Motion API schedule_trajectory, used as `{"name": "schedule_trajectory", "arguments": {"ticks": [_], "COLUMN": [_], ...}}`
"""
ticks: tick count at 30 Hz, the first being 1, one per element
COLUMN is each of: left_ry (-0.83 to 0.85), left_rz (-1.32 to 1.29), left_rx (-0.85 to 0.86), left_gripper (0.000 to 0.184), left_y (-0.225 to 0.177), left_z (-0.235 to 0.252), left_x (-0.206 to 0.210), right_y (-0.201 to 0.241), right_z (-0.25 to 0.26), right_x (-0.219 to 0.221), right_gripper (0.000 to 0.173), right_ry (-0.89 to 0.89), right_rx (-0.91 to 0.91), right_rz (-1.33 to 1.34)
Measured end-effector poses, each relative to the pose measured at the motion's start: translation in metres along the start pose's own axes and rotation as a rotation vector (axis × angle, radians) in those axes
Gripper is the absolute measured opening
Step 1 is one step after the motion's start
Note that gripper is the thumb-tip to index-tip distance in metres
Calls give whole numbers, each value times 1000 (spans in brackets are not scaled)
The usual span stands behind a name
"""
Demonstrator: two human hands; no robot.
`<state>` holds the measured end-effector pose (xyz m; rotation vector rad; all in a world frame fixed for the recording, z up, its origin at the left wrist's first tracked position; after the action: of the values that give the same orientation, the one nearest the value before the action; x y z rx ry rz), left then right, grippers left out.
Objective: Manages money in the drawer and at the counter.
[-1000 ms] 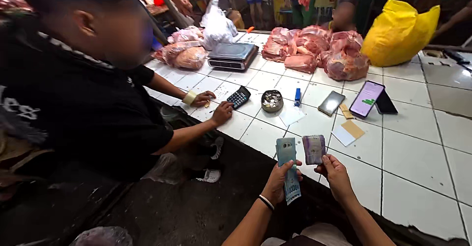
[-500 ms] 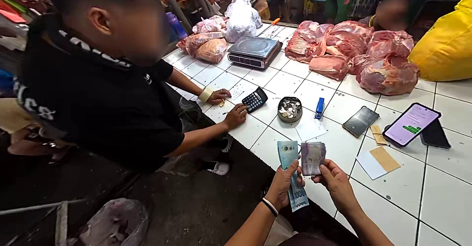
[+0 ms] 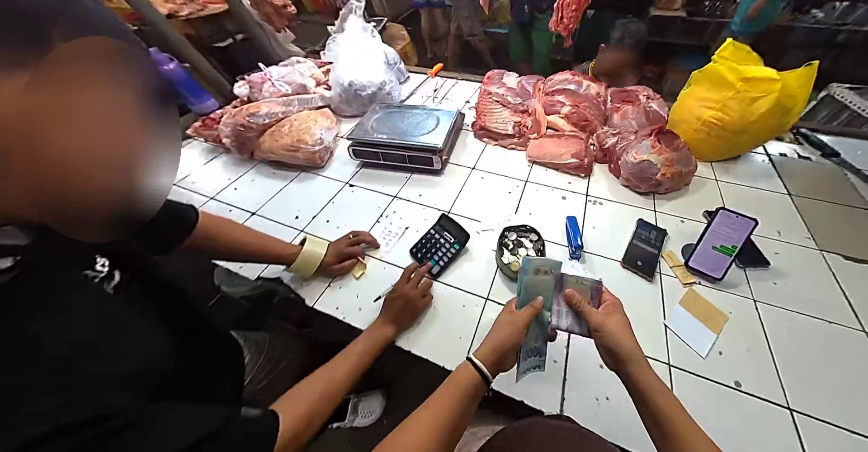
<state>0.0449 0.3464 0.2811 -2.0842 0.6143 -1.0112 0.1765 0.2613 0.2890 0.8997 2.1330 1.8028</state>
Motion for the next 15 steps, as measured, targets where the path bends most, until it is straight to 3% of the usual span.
{"name": "schedule_trajectory", "arguments": {"ticks": [4,9,13,15], "left_ry": [-19,-4,17,52], "left_rz": [-81,-49,-32,9], "left_rx": [22,27,97,130], "left_gripper": [15,23,31,34], "left_y": [-28,-54,-66,-67], "left_z": [20,29,39,45], "left_x": [-32,-47,-55,-58], "right_y": [10,13,25,27], "right_z": [8,5,21,32], "right_x": [11,41,58,65], "right_gripper": [29,26,49,46], "right_ry": [-103,-72,-146,-168], "right_rx": [-121,-200,-203,-126], "right_rz": [63,127,26,-44]}}
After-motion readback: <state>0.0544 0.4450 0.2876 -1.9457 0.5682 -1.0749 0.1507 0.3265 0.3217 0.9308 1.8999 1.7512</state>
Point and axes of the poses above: each hand's wrist, its own z-axis towards the middle knuckle, its own x-axis out of the palm, y = z × x, the point moved 5 cm from there along z, towards the middle knuckle, and after that the axes turned 8 degrees about y, right-handed, at the moved point
